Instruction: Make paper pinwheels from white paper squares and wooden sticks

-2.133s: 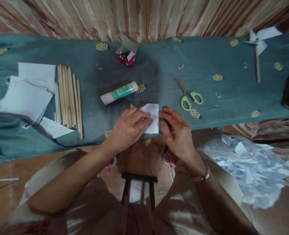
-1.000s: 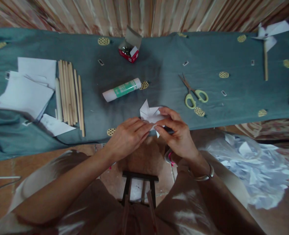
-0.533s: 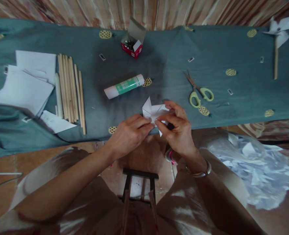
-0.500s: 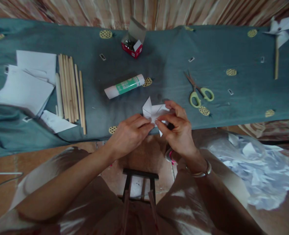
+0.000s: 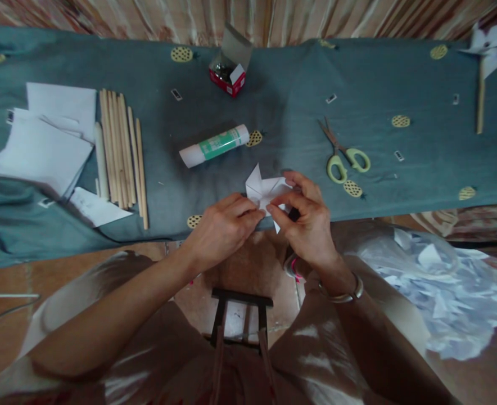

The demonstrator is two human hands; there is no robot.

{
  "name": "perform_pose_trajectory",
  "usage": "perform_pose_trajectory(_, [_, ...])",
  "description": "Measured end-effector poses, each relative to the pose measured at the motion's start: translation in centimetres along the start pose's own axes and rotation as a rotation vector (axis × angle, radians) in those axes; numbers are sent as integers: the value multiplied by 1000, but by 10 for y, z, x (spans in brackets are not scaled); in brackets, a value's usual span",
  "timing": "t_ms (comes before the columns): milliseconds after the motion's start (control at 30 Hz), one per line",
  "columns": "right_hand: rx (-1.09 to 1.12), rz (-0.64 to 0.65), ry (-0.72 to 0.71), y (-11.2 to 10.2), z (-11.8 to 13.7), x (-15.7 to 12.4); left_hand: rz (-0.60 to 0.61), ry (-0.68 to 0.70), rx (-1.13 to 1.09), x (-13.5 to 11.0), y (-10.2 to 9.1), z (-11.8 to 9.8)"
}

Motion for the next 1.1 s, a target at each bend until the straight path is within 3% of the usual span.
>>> perform_pose_trajectory(767, [-100,6,-117,3,14,-5,-33,1,-23,0,-2,0])
perform_pose_trajectory(1100, [-215,104,-174,15,24,-12,-6,3,-8,0,-1,0])
Point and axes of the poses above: each hand's wrist, its own x-axis towards the middle knuckle, its own y-axis out of the palm, z = x × y, the point moved 10 cm from there along x, towards the middle knuckle, and after that the axes turned 10 degrees about x, right-handed, at the moved point
